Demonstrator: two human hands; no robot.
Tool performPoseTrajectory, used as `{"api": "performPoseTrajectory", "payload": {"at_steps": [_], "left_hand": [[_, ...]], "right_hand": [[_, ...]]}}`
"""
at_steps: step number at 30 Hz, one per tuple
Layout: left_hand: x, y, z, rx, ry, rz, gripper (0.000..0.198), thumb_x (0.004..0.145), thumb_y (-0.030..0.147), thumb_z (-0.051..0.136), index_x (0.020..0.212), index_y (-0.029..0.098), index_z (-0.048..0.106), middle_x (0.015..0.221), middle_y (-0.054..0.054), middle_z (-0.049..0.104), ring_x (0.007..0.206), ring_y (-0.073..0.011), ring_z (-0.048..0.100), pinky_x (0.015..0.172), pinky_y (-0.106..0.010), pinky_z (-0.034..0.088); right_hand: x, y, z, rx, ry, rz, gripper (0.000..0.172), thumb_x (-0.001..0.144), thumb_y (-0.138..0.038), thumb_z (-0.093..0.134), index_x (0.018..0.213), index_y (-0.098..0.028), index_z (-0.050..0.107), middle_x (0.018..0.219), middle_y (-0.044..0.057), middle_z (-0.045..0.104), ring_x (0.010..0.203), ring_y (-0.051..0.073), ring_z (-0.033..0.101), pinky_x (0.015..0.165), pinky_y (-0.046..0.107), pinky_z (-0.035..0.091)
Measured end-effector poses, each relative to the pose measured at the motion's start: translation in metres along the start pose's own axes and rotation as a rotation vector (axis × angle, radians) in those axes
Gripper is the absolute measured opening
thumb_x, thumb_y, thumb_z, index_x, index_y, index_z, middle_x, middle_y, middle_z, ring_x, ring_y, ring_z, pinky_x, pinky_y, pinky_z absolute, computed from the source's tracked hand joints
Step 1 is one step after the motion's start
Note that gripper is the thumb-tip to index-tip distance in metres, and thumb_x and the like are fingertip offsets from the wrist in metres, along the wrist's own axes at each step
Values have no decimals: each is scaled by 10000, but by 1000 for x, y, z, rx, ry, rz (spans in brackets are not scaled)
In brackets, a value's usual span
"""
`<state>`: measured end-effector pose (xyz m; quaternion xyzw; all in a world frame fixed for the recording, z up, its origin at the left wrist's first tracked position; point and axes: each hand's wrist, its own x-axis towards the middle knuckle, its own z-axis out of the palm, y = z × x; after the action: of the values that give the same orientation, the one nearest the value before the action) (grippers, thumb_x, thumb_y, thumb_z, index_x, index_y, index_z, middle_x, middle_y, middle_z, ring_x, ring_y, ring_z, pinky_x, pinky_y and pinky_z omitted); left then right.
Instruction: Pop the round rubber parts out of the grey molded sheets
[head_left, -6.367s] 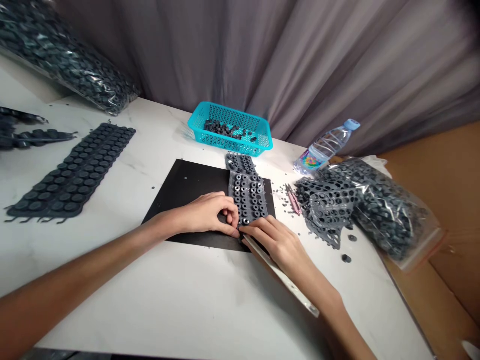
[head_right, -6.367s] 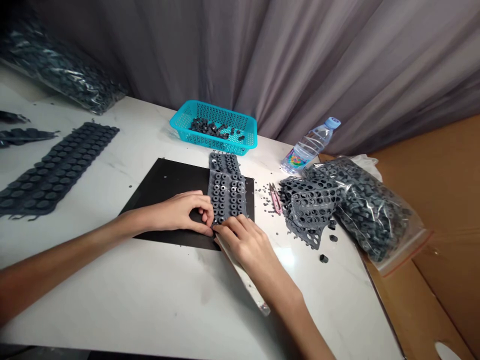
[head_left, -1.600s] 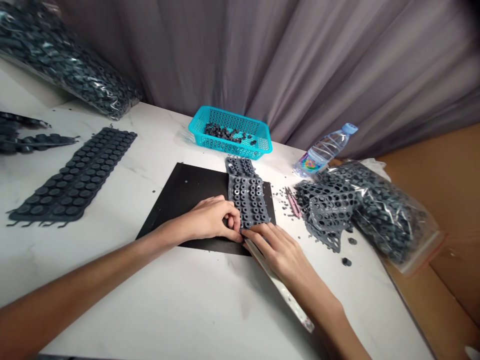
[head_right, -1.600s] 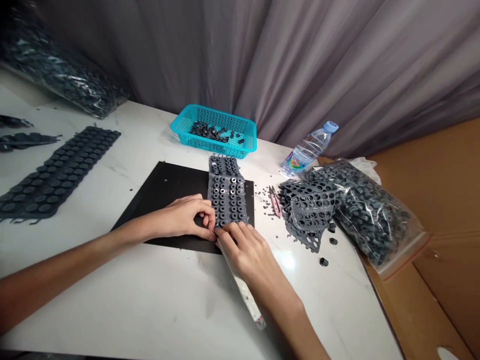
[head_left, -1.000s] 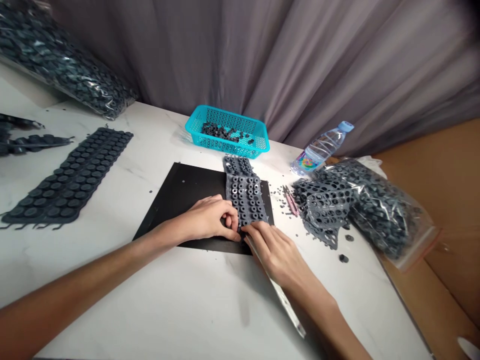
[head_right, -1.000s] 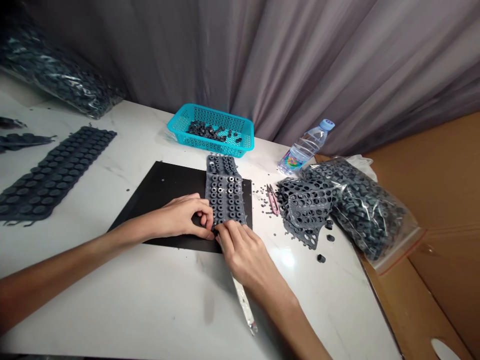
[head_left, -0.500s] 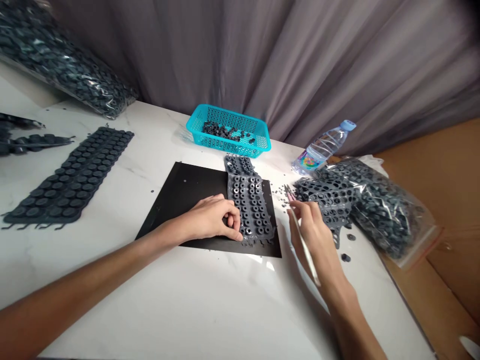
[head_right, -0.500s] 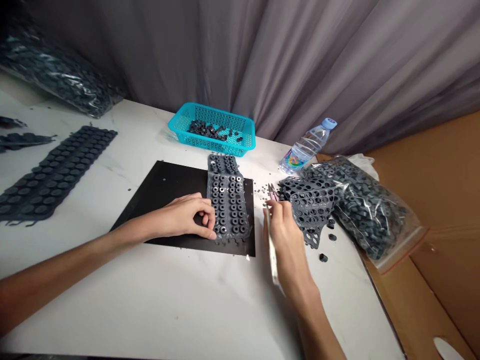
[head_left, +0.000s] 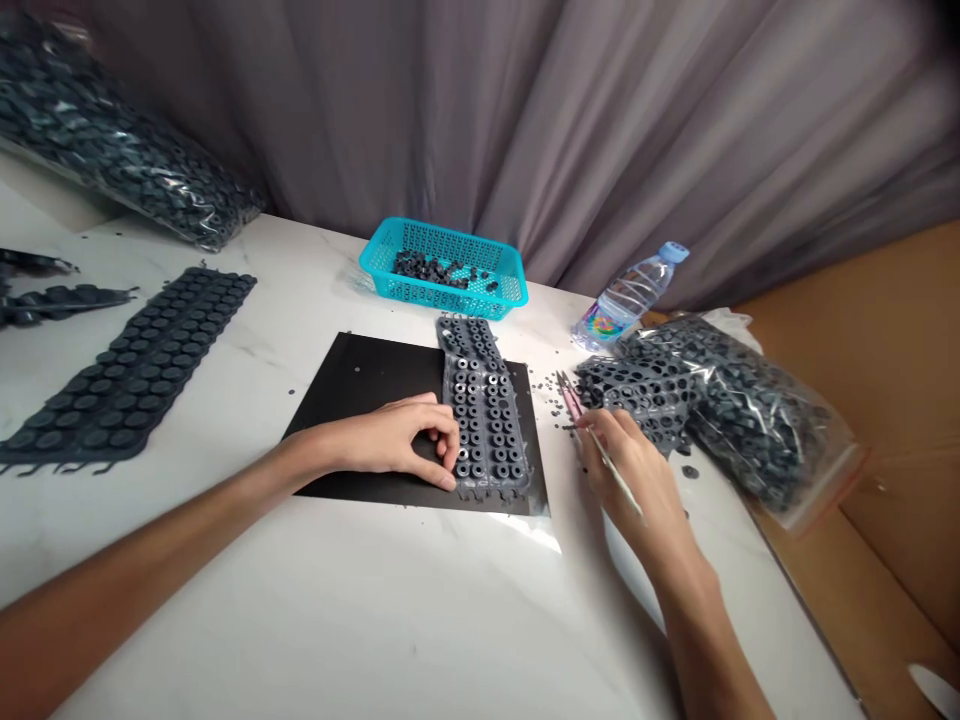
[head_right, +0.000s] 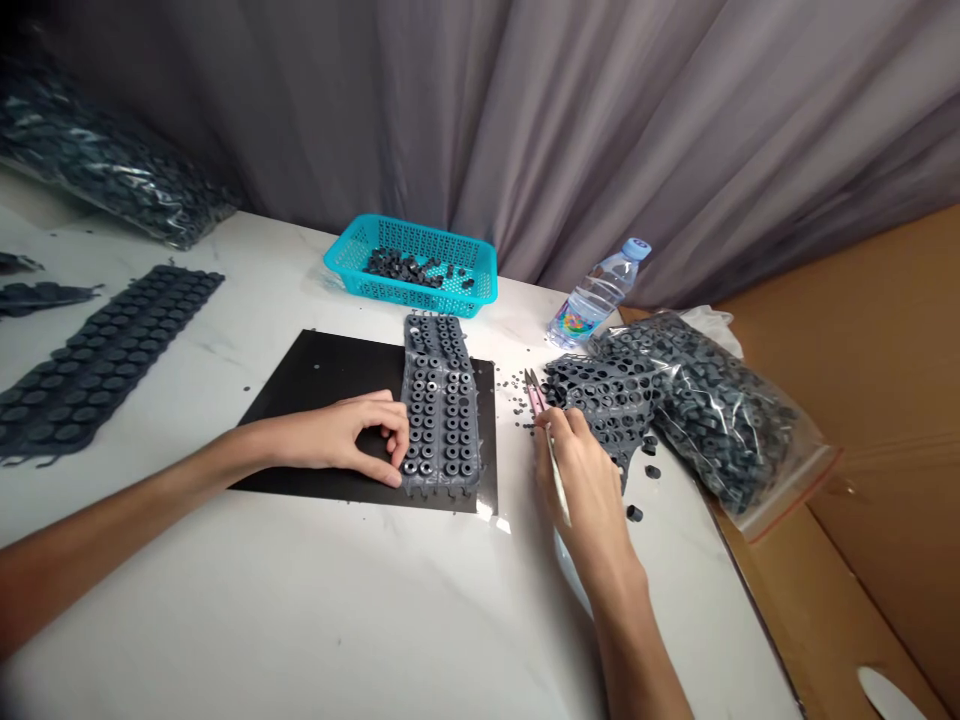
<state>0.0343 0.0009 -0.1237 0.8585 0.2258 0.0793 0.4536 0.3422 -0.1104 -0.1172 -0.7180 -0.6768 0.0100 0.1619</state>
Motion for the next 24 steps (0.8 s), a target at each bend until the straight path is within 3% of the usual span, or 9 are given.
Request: {"api": "performPoseTrajectory", "payload": {"at_steps": [5,9,12,16,19,22,24], "left_hand": [[-1,-1,-7,-123,11,-32,349,789,487,801,783,187,622,826,9,558,853,-164,511,749,-265,406],[2,-8,-5,-154,273,-78,315,885,463,707,834,191,558,801,24,528,712,-128,454,652,-257,391],[3,-9,1,48,451,-25,238,950,444,638,939,209,599,974,-8,605,853,-161,522,769,-298,454],[2,-3,9,399,411,84,270,1020,428,549,1220,260,618,1306,-39,603,1232,-224,504,1073,-406,397],[1,1,12,576,365,125,315,1052,403,498,1319,264,589,1399,-29,584,1296,-213,501,1132,-401,347],[1,4,13,696,369,145,320,1063,383,482,1329,243,590,1385,-32,606,1262,-208,537,1120,-394,342],[2,5,13,755,380,159,308,1064,365,481,1308,222,605,1341,-44,628,1212,-213,564,1093,-399,351]], "right_hand": [[4,-1,-5,156,14,34,304,1026,-495,477,1098,-237,620,991,72,649,835,232,623,726,341,456],[5,0,-4,186,19,11,333,1036,-466,460,1035,-214,678,970,81,650,833,228,635,748,348,460],[5,-2,-1,150,32,13,340,1043,-431,439,1047,-211,698,987,89,646,844,235,644,746,356,451],[4,-8,-2,135,36,46,336,1045,-394,433,1249,-251,660,998,75,635,840,229,648,736,355,452],[3,-11,-3,172,10,44,354,1053,-390,427,1359,-309,585,1053,62,645,855,222,657,749,347,462],[2,-12,-2,192,-67,20,296,1065,-433,413,1133,-296,667,1039,43,675,819,208,661,701,320,443],[2,-12,0,200,-105,0,349,1074,-462,392,989,-270,671,988,38,692,825,212,665,684,313,430]]}}
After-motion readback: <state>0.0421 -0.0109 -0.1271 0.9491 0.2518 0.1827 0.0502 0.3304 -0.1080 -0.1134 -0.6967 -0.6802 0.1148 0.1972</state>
